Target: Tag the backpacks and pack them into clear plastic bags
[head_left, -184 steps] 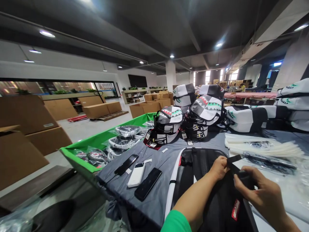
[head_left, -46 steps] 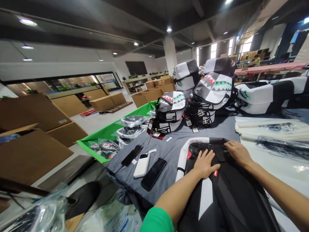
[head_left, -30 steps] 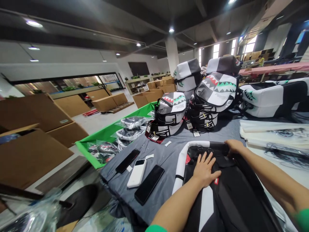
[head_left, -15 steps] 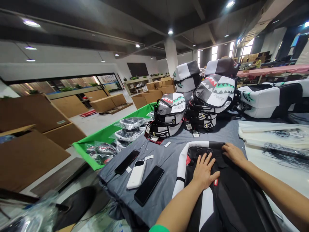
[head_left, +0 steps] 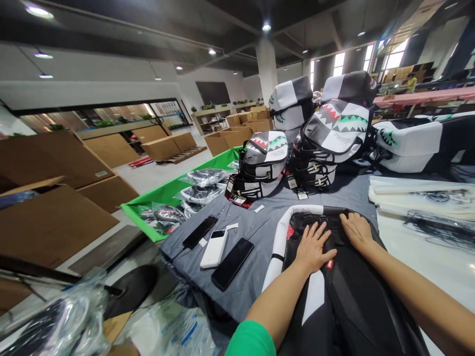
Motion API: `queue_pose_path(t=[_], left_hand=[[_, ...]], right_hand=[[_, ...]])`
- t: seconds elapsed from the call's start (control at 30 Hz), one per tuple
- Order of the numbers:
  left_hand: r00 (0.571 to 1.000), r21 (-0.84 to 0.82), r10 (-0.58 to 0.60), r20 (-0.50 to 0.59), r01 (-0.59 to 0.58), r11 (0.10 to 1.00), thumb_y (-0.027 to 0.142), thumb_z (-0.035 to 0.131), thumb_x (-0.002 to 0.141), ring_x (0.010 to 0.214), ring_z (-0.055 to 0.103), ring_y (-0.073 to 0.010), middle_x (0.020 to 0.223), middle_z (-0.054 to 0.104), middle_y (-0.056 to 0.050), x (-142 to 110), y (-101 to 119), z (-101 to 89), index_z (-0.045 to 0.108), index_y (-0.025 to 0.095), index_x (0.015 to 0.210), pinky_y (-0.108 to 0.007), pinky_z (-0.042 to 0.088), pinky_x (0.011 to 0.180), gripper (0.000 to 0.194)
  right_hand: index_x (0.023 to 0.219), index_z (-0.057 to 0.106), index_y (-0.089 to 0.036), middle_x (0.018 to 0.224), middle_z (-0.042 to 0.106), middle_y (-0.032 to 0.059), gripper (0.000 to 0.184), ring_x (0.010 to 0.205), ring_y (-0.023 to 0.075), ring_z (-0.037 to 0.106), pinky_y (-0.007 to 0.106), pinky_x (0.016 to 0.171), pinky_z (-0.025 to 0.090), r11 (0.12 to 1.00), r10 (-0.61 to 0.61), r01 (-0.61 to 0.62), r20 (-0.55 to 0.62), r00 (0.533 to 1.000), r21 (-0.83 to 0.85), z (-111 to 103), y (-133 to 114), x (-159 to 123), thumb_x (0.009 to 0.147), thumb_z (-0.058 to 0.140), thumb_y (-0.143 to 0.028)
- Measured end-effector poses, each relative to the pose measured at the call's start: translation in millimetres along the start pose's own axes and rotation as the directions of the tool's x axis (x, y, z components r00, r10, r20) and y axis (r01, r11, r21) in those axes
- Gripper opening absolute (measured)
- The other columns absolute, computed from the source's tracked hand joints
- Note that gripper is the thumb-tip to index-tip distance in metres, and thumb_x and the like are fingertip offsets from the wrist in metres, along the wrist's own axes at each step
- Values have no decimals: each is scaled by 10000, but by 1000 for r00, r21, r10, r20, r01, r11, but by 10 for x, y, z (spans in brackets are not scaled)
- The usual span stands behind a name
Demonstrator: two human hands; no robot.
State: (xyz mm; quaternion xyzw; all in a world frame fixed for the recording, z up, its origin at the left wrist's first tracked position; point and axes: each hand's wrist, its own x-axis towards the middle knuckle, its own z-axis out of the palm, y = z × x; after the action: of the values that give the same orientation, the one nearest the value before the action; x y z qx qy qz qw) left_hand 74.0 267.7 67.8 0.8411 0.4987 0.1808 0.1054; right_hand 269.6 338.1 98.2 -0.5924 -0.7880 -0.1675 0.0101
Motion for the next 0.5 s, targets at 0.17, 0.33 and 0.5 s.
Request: queue_pose_path(t=[0.17, 0.33, 0.5], left_hand=[[1000, 5, 7, -15, -7, 1000, 649, 445, 981, 1567, 177, -280, 1683, 226, -3, -3, 3, 6, 410, 276, 1544, -556, 136, 1292, 676], [1000, 7, 15, -16, -14, 1000, 645, 461, 976, 1568, 174, -267, 1686, 216, -1, -1, 7, -2, 408, 265, 1545, -539, 139, 1297, 686], [1000, 12, 19, -22, -19, 1000, 638, 458, 981, 1567, 175, -260, 1686, 221, -1, -2, 6, -10, 414, 248, 1541, -531, 141, 1299, 684]], right_hand=[[1059, 684, -152, 922, 703, 191, 255, 902, 284, 667, 338, 734, 473, 999, 37, -37, -25, 999, 5, 50, -36, 8, 945, 460, -106], [1068, 676, -159, 894, 707, 133, 242, 864, 241, 647, 292, 679, 453, 998, 66, -66, -26, 997, 20, 73, -18, -5, 952, 471, -104], [1046, 687, -161, 958, 689, 160, 226, 867, 253, 630, 305, 640, 431, 996, 92, -91, -52, 994, 9, 47, -20, -34, 966, 476, -146]])
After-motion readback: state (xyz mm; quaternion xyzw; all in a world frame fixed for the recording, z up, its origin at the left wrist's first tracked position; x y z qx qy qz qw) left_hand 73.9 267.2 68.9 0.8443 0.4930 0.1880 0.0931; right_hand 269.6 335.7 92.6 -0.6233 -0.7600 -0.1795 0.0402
